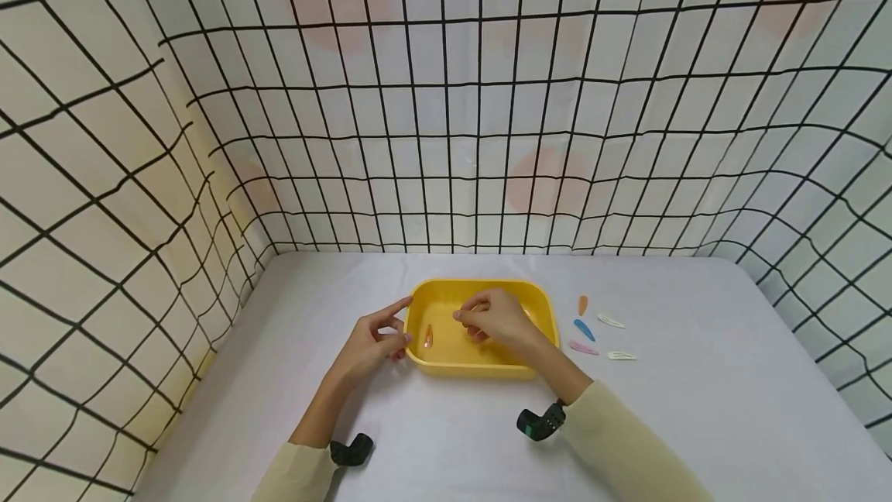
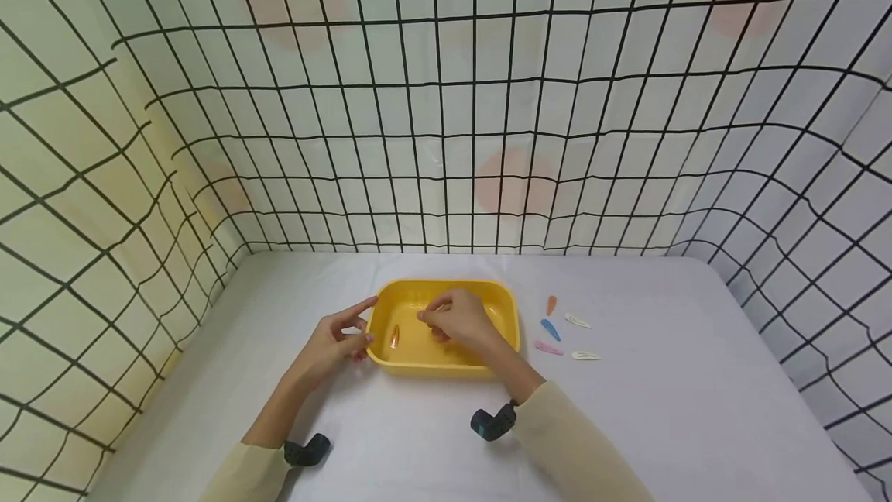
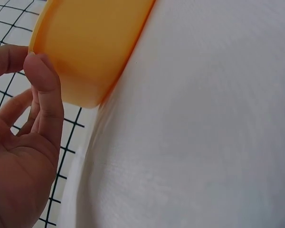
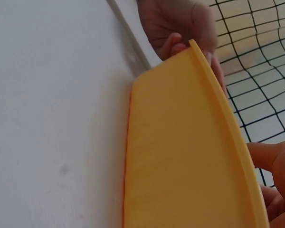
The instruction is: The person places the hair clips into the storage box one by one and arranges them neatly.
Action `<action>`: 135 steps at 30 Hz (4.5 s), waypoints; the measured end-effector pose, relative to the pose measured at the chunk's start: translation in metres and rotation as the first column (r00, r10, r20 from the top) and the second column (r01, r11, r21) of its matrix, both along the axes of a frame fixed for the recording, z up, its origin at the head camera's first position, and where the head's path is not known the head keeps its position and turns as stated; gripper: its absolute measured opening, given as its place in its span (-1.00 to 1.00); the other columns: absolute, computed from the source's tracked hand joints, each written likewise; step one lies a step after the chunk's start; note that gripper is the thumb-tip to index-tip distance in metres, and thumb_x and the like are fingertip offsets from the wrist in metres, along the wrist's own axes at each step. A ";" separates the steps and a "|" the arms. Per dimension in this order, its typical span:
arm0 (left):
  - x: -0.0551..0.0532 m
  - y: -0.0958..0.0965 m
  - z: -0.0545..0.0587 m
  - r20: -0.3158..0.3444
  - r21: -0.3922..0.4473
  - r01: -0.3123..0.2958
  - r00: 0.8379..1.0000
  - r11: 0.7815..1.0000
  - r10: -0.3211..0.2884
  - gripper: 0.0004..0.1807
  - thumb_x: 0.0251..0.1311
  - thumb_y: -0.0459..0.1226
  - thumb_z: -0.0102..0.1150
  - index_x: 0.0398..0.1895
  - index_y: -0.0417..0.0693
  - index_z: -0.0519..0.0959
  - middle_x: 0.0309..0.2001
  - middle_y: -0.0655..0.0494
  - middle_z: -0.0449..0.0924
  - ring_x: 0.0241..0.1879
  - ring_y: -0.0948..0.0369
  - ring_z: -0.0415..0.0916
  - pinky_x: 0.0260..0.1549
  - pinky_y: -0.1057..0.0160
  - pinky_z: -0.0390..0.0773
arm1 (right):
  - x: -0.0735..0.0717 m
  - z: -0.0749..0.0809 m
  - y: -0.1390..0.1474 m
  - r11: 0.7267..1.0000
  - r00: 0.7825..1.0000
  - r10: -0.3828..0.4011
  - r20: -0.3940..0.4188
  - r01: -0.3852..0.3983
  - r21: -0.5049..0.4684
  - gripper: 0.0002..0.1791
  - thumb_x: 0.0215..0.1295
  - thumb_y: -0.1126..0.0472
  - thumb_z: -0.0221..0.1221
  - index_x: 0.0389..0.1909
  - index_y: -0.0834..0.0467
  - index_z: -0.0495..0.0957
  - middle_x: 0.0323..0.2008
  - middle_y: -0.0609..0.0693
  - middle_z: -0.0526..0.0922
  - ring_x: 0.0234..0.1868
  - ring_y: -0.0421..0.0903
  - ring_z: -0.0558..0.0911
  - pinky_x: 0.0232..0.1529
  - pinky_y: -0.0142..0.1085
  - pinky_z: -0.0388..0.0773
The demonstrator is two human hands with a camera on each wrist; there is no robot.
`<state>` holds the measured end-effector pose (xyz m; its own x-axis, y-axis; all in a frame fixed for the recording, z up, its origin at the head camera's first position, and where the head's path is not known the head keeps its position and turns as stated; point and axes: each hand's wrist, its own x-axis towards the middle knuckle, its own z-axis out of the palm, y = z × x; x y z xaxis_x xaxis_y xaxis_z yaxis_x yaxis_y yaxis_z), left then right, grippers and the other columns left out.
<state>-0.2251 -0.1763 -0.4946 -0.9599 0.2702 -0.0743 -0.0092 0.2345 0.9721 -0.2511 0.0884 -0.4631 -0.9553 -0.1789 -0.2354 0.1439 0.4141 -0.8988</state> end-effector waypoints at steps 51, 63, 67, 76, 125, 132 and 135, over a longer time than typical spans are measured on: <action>-0.002 -0.002 0.000 0.007 0.042 0.009 1.000 0.999 -0.010 -0.28 0.27 -0.34 0.35 0.51 0.14 0.40 -0.21 -0.03 0.48 -0.51 0.14 0.64 -0.36 0.29 0.77 | 0.056 -0.015 0.233 0.953 0.987 -0.134 -0.084 0.151 0.263 -0.39 0.42 -0.14 0.25 0.15 0.34 0.59 -0.28 0.03 0.78 -0.36 -0.15 0.64 -0.40 -0.31 0.66; -0.003 -0.002 -0.002 0.020 0.048 0.005 1.000 0.999 -0.006 -0.28 0.27 -0.32 0.35 0.51 0.15 0.40 -0.20 -0.03 0.50 -0.50 0.13 0.64 -0.35 0.28 0.77 | 0.069 -0.024 0.240 0.927 0.983 -0.179 -0.029 0.178 0.330 -0.44 0.40 -0.16 0.26 0.00 0.31 0.64 -0.43 -0.10 0.76 -0.50 -0.18 0.58 -0.54 -0.33 0.53; -0.003 -0.002 -0.002 0.015 0.059 0.012 1.000 0.998 -0.012 -0.28 0.29 -0.33 0.34 0.51 0.15 0.40 -0.21 -0.03 0.50 -0.50 0.13 0.64 -0.34 0.26 0.78 | 0.067 -0.024 0.239 0.906 0.982 -0.173 -0.082 0.191 0.378 -0.42 0.42 -0.18 0.22 0.04 0.30 0.63 -0.42 -0.07 0.72 -0.44 -0.13 0.55 -0.53 -0.32 0.50; -0.002 -0.003 -0.002 0.009 0.058 0.024 1.000 0.998 -0.025 -0.27 0.29 -0.34 0.33 0.53 0.11 0.37 -0.20 -0.02 0.50 -0.50 0.15 0.65 -0.37 0.28 0.77 | 0.059 -0.031 0.233 0.883 0.968 -0.144 -0.205 0.220 0.416 -0.49 0.32 -0.13 0.34 -0.06 0.27 0.67 -0.32 0.02 0.75 -0.33 -0.09 0.57 -0.42 -0.31 0.47; 0.002 -0.001 -0.004 0.000 0.058 0.012 1.000 0.998 -0.012 -0.27 0.28 -0.33 0.33 0.53 0.13 0.38 -0.12 -0.09 0.51 -0.52 0.15 0.63 -0.39 0.32 0.75 | 0.061 -0.008 0.228 0.978 0.982 -0.115 -0.149 0.138 0.158 -0.55 0.42 0.14 0.27 0.13 0.41 0.54 -0.19 0.12 0.71 -0.35 -0.14 0.71 -0.29 -0.32 0.74; 0.002 0.000 -0.004 -0.008 0.058 -0.001 1.000 0.998 0.002 -0.28 0.27 -0.36 0.33 0.51 0.13 0.39 -0.13 -0.10 0.52 -0.53 0.16 0.63 -0.40 0.32 0.75 | 0.052 0.006 0.213 0.988 0.987 -0.118 -0.108 0.128 0.083 -0.52 0.48 0.13 0.21 0.21 0.40 0.48 -0.08 0.18 0.68 -0.29 -0.16 0.73 -0.19 -0.34 0.76; 0.002 0.000 -0.004 -0.010 0.059 -0.002 1.000 0.998 0.003 -0.28 0.27 -0.36 0.33 0.51 0.13 0.40 -0.13 -0.09 0.52 -0.53 0.17 0.63 -0.41 0.32 0.74 | 0.049 0.013 0.206 0.990 0.988 -0.117 -0.098 0.124 0.065 -0.51 0.49 0.11 0.20 0.23 0.39 0.47 -0.07 0.21 0.67 -0.28 -0.15 0.73 -0.16 -0.32 0.76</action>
